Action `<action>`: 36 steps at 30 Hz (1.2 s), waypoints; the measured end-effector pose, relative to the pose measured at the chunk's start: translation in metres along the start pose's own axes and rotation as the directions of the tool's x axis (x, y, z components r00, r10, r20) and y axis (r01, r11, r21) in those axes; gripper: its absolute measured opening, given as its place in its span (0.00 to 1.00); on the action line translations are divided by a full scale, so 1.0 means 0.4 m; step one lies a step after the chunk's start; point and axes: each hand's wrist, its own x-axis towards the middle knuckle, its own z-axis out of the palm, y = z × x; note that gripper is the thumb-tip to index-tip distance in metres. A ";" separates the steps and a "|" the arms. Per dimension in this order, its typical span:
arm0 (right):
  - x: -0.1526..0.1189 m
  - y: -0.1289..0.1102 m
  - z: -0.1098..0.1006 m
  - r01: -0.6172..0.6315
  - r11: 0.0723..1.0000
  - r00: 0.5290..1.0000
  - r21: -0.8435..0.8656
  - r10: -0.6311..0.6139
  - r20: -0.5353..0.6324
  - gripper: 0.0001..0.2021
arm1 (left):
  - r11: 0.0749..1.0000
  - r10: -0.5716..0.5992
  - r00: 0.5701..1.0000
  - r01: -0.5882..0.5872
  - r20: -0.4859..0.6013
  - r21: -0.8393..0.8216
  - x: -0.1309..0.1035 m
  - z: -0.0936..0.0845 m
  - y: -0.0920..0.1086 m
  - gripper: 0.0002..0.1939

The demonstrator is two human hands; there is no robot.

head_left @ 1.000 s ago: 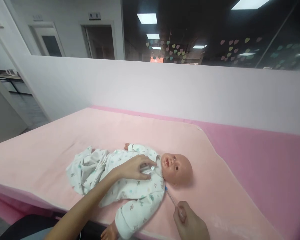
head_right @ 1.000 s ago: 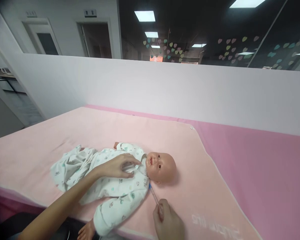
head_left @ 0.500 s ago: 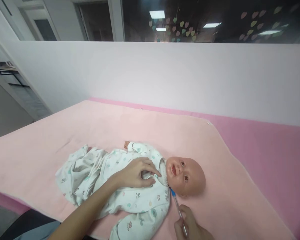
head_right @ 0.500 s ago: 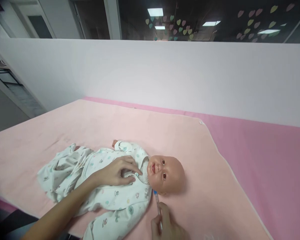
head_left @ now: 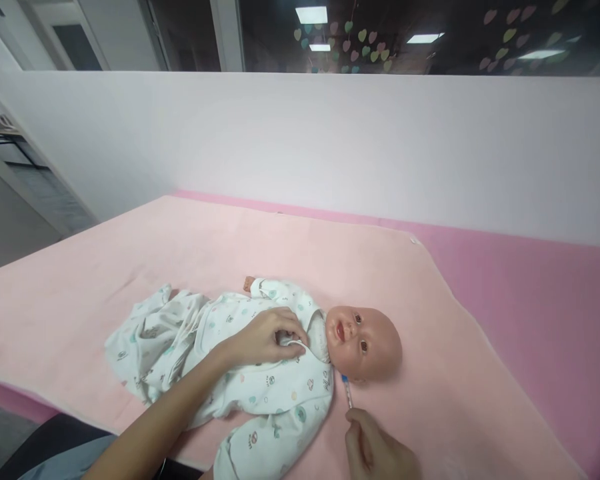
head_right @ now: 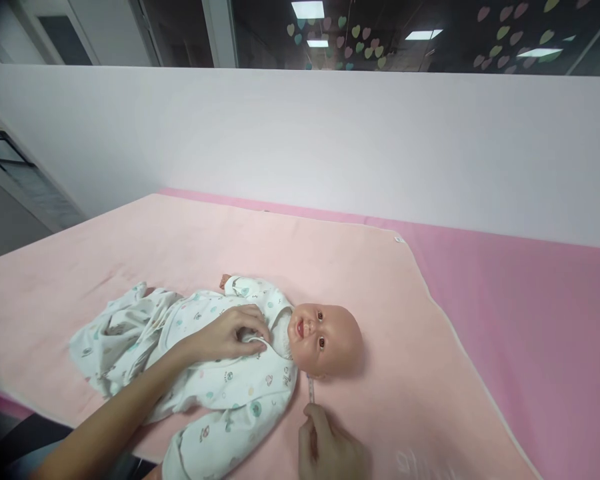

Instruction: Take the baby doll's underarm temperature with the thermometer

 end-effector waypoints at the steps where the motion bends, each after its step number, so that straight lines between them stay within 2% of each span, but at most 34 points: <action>1: 0.006 -0.004 -0.006 0.020 0.999 0.999 0.037 -0.019 -0.028 0.14 | 1.000 -0.005 1.000 0.005 -0.010 0.005 0.000 0.000 0.001 0.05; 4: 0.046 -0.029 -0.030 0.129 0.983 0.987 0.132 -0.114 -0.115 0.11 | 0.999 -0.032 0.999 0.032 -0.029 0.012 -0.001 -0.002 0.002 0.06; 7: 0.118 -0.076 -0.051 0.238 0.951 0.948 0.197 -0.184 -0.258 0.09 | 0.998 -0.058 0.998 0.057 -0.011 -0.036 -0.002 -0.004 -0.002 0.09; 11: 0.228 -0.142 -0.045 0.346 0.890 0.891 0.298 -0.211 -0.402 0.14 | 0.988 -0.044 0.999 0.045 0.010 -0.150 -0.005 -0.008 -0.013 0.09; 13: 0.268 -0.163 -0.024 0.372 0.857 0.894 0.356 -0.227 -0.387 0.17 | 0.983 -0.036 0.999 0.039 0.021 -0.181 -0.006 -0.011 -0.017 0.08; 15: 0.287 -0.173 0.002 0.341 0.833 0.924 0.436 -0.211 -0.320 0.18 | 0.981 -0.044 0.999 0.048 0.029 -0.186 -0.008 -0.015 -0.021 0.07; 18: 0.284 -0.175 0.033 0.200 0.802 0.976 0.563 -0.110 -0.190 0.19 | 0.978 -0.058 0.997 0.065 0.045 -0.196 -0.010 -0.021 -0.023 0.06; 21: 0.266 -0.177 0.047 0.068 0.762 0.994 0.644 0.007 -0.113 0.17 | 0.970 -0.058 0.997 0.070 0.058 -0.234 -0.011 -0.027 -0.024 0.06; 26: 0.256 -0.183 0.052 0.026 0.726 0.989 0.687 0.080 -0.121 0.12 | 0.958 -0.060 0.996 0.075 0.063 -0.277 -0.009 -0.031 -0.027 0.08; 36: 0.251 -0.183 0.057 -0.002 0.722 0.989 0.692 0.105 -0.107 0.11 | 0.946 -0.058 0.996 0.075 0.063 -0.314 -0.012 -0.033 -0.030 0.11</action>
